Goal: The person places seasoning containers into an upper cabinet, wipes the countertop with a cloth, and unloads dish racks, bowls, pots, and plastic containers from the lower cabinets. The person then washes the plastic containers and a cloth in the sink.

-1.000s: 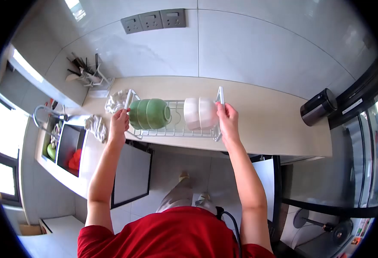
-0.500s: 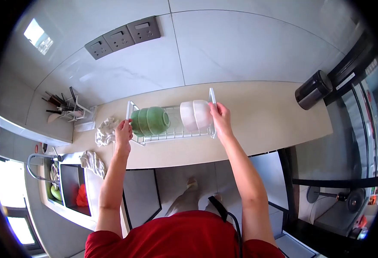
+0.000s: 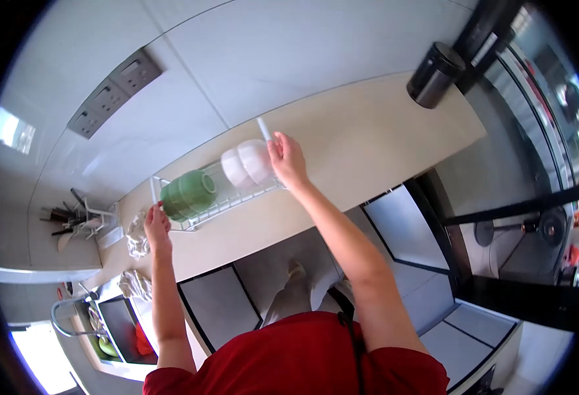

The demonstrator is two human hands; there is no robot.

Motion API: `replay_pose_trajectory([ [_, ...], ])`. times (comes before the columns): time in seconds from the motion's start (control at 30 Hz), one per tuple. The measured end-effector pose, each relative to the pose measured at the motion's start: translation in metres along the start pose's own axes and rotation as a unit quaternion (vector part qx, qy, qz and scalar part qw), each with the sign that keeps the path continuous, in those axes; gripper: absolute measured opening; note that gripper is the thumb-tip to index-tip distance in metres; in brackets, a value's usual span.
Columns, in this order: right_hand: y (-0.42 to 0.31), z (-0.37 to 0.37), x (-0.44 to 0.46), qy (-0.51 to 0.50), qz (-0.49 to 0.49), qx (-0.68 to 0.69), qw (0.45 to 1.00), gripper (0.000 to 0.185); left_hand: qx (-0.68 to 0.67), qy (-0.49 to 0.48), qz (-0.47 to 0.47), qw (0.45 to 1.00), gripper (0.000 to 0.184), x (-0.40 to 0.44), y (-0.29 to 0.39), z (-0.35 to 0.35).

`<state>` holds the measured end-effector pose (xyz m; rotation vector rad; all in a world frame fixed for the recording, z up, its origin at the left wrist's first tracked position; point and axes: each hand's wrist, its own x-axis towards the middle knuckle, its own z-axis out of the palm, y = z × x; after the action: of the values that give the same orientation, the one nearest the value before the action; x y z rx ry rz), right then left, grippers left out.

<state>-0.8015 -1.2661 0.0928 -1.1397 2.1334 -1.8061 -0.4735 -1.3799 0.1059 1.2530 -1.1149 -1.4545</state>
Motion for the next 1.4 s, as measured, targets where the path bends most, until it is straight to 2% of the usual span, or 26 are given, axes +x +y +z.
replay_pose_trajectory([
  [0.03, -0.004, -0.011, -0.007, 0.01, 0.005, -0.003, 1.0, 0.017, 0.024, 0.003, 0.01, 1.0, 0.022, -0.001, -0.001, -0.001],
  [0.1, -0.04, -0.048, -0.037, 0.078, -0.095, 0.037, 0.992, 0.01, 0.118, 0.016, 0.083, 0.989, 0.024, 0.003, -0.011, -0.012],
  [0.17, -0.039, -0.081, -0.082, -0.001, -0.151, 0.066, 0.986, 0.013, 0.154, 0.107, 0.191, 0.964, 0.027, -0.015, -0.02, -0.015],
  [0.2, -0.029, -0.099, -0.108, -0.064, -0.121, 0.06, 0.989, 0.014, 0.203, 0.149, 0.204, 0.946, 0.028, -0.034, -0.019, -0.013],
  [0.23, -0.013, -0.119, -0.133, -0.128, -0.09, 0.055, 0.986, 0.015, 0.207, 0.144, 0.205, 0.946, 0.028, -0.055, -0.02, -0.003],
  [0.27, 0.008, -0.135, -0.155, -0.125, -0.087, 0.056, 0.987, 0.015, 0.22, 0.168, 0.255, 0.926, 0.027, -0.081, -0.024, 0.012],
  [0.3, 0.034, -0.152, -0.177, -0.124, -0.026, 0.077, 0.989, 0.016, 0.232, 0.193, 0.305, 0.903, 0.026, -0.109, -0.034, 0.028],
  [0.33, 0.058, -0.171, -0.195, -0.123, 0.035, 0.098, 0.987, 0.017, 0.232, 0.169, 0.279, 0.916, 0.026, -0.139, -0.052, 0.04],
  [0.37, 0.081, -0.19, -0.205, -0.121, 0.037, 0.1, 0.987, 0.017, 0.231, 0.144, 0.254, 0.928, 0.026, -0.167, -0.075, 0.054],
  [0.43, 0.125, -0.225, -0.223, -0.073, 0.142, 0.031, 0.987, 0.018, 0.23, 0.062, 0.15, 0.96, 0.025, -0.225, -0.126, 0.089],
  [0.5, 0.167, -0.25, -0.231, -0.037, 0.15, 0.052, 0.987, 0.018, 0.188, -0.023, 0.011, 0.982, 0.024, -0.276, -0.155, 0.148],
  [0.57, 0.213, -0.268, -0.239, -0.041, 0.183, 0.03, 0.982, 0.017, 0.062, -0.082, -0.193, 0.976, 0.025, -0.287, -0.205, 0.176],
  [0.67, 0.279, -0.277, -0.236, -0.027, 0.208, 0.036, 0.977, 0.015, 0.033, -0.12, -0.254, 0.959, 0.026, -0.267, -0.28, 0.215],
  [0.8, 0.368, -0.264, -0.215, -0.005, 0.193, 0.014, 0.981, 0.015, 0.013, -0.135, -0.228, 0.964, 0.025, -0.21, -0.333, 0.275],
  [0.83, 0.381, -0.261, -0.204, 0.002, 0.183, 0.01, 0.983, 0.016, -0.011, -0.188, -0.207, 0.96, 0.027, -0.189, -0.348, 0.276],
  [0.9, 0.402, -0.256, -0.179, 0.012, 0.144, 0.005, 0.99, 0.019, 0.004, -0.148, -0.177, 0.973, 0.034, -0.155, -0.368, 0.291],
  [1.03, 0.447, -0.234, -0.139, 0.033, 0.078, 0.02, 0.996, 0.025, 0.066, -0.134, -0.094, 0.984, 0.043, -0.105, -0.394, 0.308],
  [1.1, 0.462, -0.221, -0.125, 0.028, 0.073, 0.083, 0.993, 0.026, 0.031, -0.048, -0.069, 0.996, 0.039, -0.095, -0.396, 0.322],
  [1.17, 0.463, -0.207, -0.119, 0.026, 0.06, 0.095, 0.993, 0.026, 0.048, 0.019, 0.0, 0.999, 0.04, -0.082, -0.405, 0.324],
  [1.23, 0.457, -0.191, -0.11, 0.052, 0.035, 0.035, 0.997, 0.028, 0.051, 0.052, 0.023, 0.997, 0.043, -0.065, -0.406, 0.322],
  [1.3, 0.446, -0.185, -0.092, 0.048, 0.057, 0.042, 0.996, 0.028, 0.052, 0.083, 0.046, 0.994, 0.046, -0.047, -0.402, 0.319],
  [1.37, 0.449, -0.172, -0.065, 0.14, -0.091, -0.08, 0.983, 0.041, 0.041, 0.089, 0.063, 0.993, 0.047, -0.03, -0.395, 0.315],
  [1.4, 0.443, -0.169, -0.05, 0.164, -0.087, -0.055, 0.981, 0.035, 0.042, 0.08, 0.07, 0.993, 0.047, -0.025, -0.391, 0.316],
])
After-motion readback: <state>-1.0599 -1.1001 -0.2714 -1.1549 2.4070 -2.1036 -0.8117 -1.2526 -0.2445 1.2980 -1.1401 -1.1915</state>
